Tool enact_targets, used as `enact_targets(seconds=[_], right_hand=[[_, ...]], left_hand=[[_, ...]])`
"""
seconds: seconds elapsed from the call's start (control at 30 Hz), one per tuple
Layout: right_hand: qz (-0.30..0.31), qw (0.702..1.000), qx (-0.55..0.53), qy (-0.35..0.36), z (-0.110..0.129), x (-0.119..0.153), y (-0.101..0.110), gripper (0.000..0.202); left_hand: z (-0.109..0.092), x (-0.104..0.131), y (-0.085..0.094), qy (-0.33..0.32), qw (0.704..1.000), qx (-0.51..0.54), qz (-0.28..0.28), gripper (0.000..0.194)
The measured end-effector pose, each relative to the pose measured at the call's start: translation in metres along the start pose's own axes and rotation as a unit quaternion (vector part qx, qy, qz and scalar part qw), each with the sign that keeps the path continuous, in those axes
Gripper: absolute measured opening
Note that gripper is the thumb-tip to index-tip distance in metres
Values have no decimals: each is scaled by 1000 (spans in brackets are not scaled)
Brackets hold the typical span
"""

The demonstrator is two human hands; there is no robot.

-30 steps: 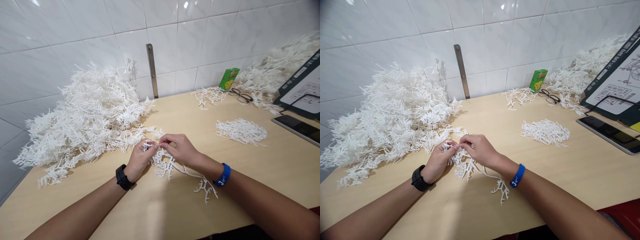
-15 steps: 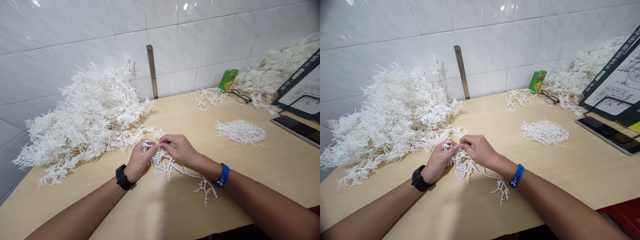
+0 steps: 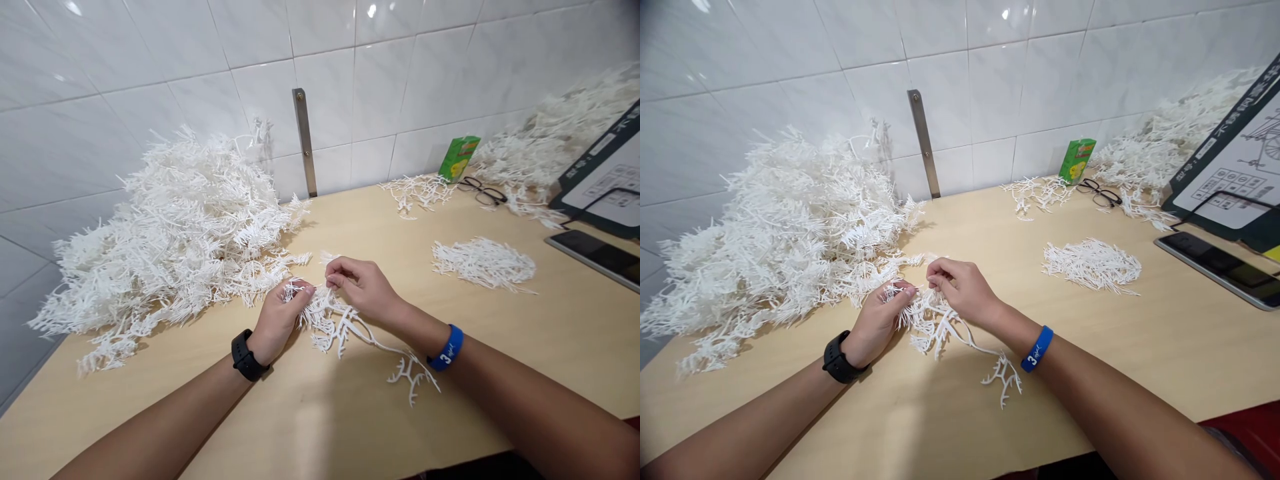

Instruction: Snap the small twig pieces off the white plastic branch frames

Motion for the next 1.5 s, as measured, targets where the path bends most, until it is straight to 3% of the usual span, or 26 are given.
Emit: enact_targets(seconds=[0.17, 0.57, 0.77, 0.93, 1.27, 1.5], right_hand=[[-12, 999, 38, 17, 5, 1, 6, 11], [47, 989, 103, 95, 22, 1, -13, 11], [54, 990, 109, 71, 15, -1, -7, 11], [37, 995, 90, 27, -4, -5, 3, 12], [136, 990, -15, -19, -29, -9, -28, 28], [109, 993, -30, -14, -27, -8, -23, 25]], left_hand=[[1, 0, -1, 0, 1000, 16, 2, 23], [-2, 0, -2, -11, 1000, -6, 11, 22], [-1, -2, -3, -1, 1000, 11, 11, 26], [-4, -3, -7, -7, 999, 33, 5, 29], [-22, 2, -17, -28, 994, -102, -13, 41], [-23, 6, -19, -24, 994, -106, -27, 47]])
Point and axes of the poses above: each hand's wrist, its own x-axis away from the middle knuckle, its own y-axis out of the back of the hand, z = x × y, the point moved 10 cm from there along -x, towards the middle knuckle, and after that the axes turned 10 degrees about z, right-handed, at the moved point
